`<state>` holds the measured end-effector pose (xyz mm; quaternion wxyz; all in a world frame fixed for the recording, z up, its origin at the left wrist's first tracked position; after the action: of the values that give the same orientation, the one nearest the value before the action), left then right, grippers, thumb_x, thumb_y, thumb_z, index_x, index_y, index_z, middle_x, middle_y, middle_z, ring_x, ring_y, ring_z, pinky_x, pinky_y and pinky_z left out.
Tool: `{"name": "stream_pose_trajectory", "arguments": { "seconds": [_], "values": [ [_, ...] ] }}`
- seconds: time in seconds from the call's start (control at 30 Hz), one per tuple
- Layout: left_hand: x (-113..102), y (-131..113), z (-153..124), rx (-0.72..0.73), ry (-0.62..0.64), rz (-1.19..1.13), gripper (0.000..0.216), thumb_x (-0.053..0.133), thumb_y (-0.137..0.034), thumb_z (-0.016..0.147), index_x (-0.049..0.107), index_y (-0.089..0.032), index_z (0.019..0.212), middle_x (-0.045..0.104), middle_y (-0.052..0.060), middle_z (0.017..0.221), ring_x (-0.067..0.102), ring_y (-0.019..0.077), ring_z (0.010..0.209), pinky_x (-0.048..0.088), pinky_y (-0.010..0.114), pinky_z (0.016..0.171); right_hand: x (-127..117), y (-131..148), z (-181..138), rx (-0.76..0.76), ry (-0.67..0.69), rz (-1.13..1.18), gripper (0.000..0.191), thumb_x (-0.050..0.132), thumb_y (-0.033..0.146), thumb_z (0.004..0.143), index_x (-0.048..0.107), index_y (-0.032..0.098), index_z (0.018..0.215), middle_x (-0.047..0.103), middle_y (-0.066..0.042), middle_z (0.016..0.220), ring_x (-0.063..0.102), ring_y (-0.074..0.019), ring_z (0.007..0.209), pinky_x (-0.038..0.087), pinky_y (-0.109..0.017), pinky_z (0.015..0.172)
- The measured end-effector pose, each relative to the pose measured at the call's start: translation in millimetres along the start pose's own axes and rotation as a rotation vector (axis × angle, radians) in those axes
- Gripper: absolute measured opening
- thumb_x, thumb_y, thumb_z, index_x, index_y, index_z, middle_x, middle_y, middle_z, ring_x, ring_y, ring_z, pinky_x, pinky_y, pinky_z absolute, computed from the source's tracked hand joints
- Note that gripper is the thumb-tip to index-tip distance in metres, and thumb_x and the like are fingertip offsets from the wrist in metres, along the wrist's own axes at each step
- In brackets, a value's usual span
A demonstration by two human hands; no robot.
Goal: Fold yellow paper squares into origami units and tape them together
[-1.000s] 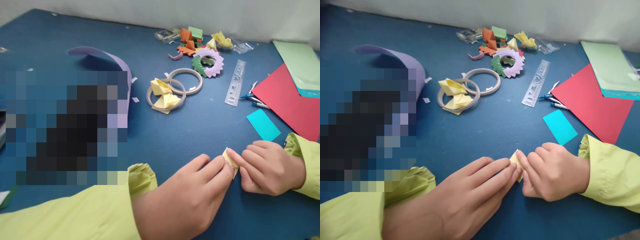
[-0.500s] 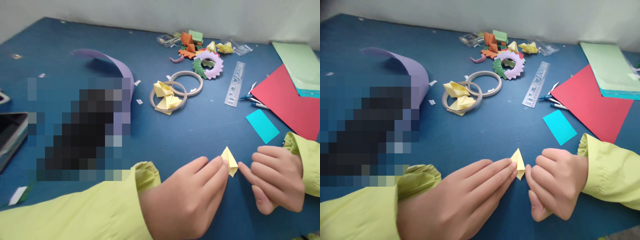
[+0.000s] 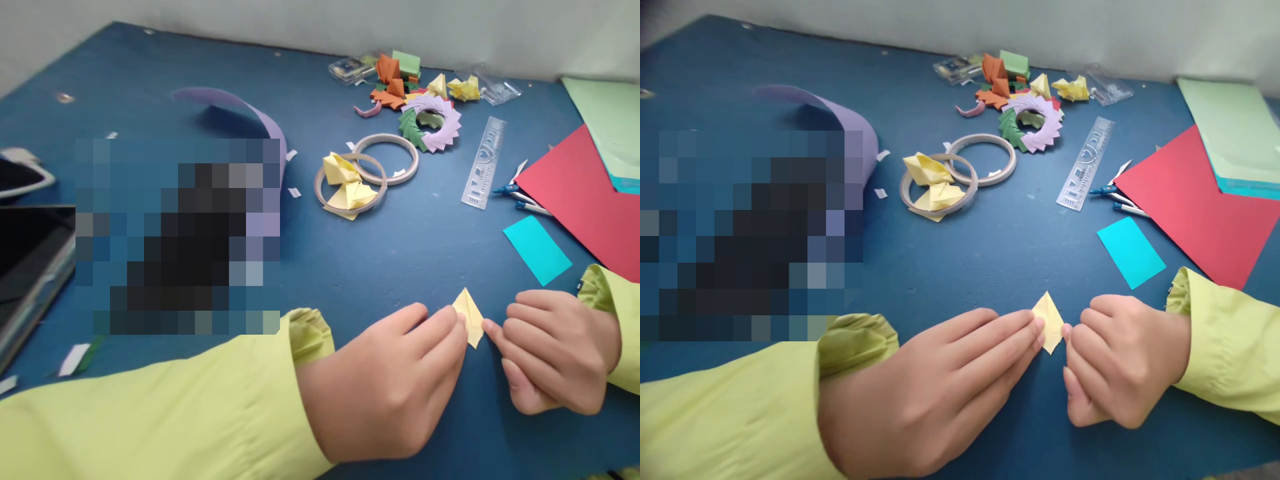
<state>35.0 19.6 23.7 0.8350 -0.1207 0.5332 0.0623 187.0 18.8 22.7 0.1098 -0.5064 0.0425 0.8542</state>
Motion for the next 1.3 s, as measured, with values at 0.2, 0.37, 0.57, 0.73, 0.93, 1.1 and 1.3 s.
{"name": "stream_pose_trajectory", "arguments": {
  "seconds": [0.2, 0.37, 0.57, 0.73, 0.93, 1.1, 1.3],
  "values": [
    [-2, -1, -1, 0.005, -0.033, 0.017, 0.041, 0.029, -0.004, 0.090, 0.070, -0.004, 0.087, 0.070, 0.016, 0.093, 0.066, 0.0253, 0.082, 0.051, 0.034, 0.060, -4, 1, 1, -0.021, 0.007, 0.028, 0.024, 0.042, 0.019, 0.078, 0.064, 0.009, 0.073, 0.048, -0.001, 0.050, 0.040, -0.0136, 0.042, 0.028, -0.031, 0.038],
    [-3, -2, -4, 0.026, -0.036, 0.016, 0.041, 0.030, -0.005, 0.090, 0.070, -0.004, 0.084, 0.071, 0.018, 0.092, 0.067, 0.0266, 0.083, 0.052, 0.035, 0.058, -2, 5, 2, -0.082, 0.062, 0.016, 0.029, 0.041, 0.019, 0.079, 0.065, 0.003, 0.085, 0.051, -0.003, 0.053, 0.043, -0.0134, 0.043, 0.033, -0.030, 0.039],
    [0, -2, -2, 0.019, -0.018, 0.038, 0.040, 0.031, -0.004, 0.089, 0.070, -0.003, 0.088, 0.071, 0.018, 0.095, 0.067, 0.0277, 0.084, 0.053, 0.035, 0.059, -4, 6, 4, -0.115, 0.038, -0.152, 0.022, 0.045, 0.016, 0.079, 0.065, 0.007, 0.075, 0.055, -0.006, 0.055, 0.045, -0.0137, 0.044, 0.032, -0.031, 0.039],
    [-1, -2, -2, 0.028, -0.025, 0.044, 0.041, 0.030, -0.004, 0.089, 0.070, -0.003, 0.088, 0.070, 0.019, 0.096, 0.067, 0.0279, 0.084, 0.052, 0.035, 0.058, -6, 6, 6, -0.153, 0.002, -0.275, 0.020, 0.051, 0.015, 0.077, 0.062, 0.011, 0.060, 0.055, -0.007, 0.052, 0.046, -0.0152, 0.044, 0.029, -0.032, 0.039],
    [-2, -2, -1, 0.002, -0.008, 0.052, 0.039, 0.031, -0.005, 0.090, 0.069, -0.005, 0.089, 0.069, 0.017, 0.095, 0.065, 0.0251, 0.082, 0.050, 0.035, 0.058, -1, -7, 5, -0.026, 0.071, -0.140, 0.023, 0.054, 0.019, 0.082, 0.051, 0.017, 0.060, 0.047, 0.000, 0.053, 0.043, -0.0127, 0.048, 0.033, -0.031, 0.046],
    [0, -1, -3, 0.004, 0.015, 0.074, 0.037, 0.031, -0.005, 0.090, 0.068, -0.005, 0.092, 0.068, 0.015, 0.091, 0.063, 0.0241, 0.083, 0.049, 0.035, 0.060, 1, -17, 4, 0.065, 0.079, -0.057, 0.008, 0.055, 0.018, 0.085, 0.055, 0.015, 0.078, 0.051, 0.000, 0.060, 0.046, -0.0120, 0.054, 0.035, -0.029, 0.049],
    [2, -3, 1, 0.020, 0.026, 0.098, 0.031, 0.033, -0.009, 0.091, 0.065, -0.008, 0.090, 0.065, 0.012, 0.091, 0.059, 0.0244, 0.082, 0.044, 0.034, 0.059, -14, -3, 8, 0.171, -0.039, -0.016, 0.012, 0.057, 0.011, 0.084, 0.060, 0.011, 0.095, 0.059, -0.003, 0.070, 0.051, -0.0139, 0.061, 0.037, -0.032, 0.051]
  ]
}}
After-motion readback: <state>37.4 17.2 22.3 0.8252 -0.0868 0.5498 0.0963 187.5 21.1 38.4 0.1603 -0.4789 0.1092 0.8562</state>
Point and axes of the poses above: each hand's wrist, its own z-axis towards the middle knuckle, its own x-axis out of the palm, y = z × x, the point moved 4 cm from there along z, towards the middle knuckle
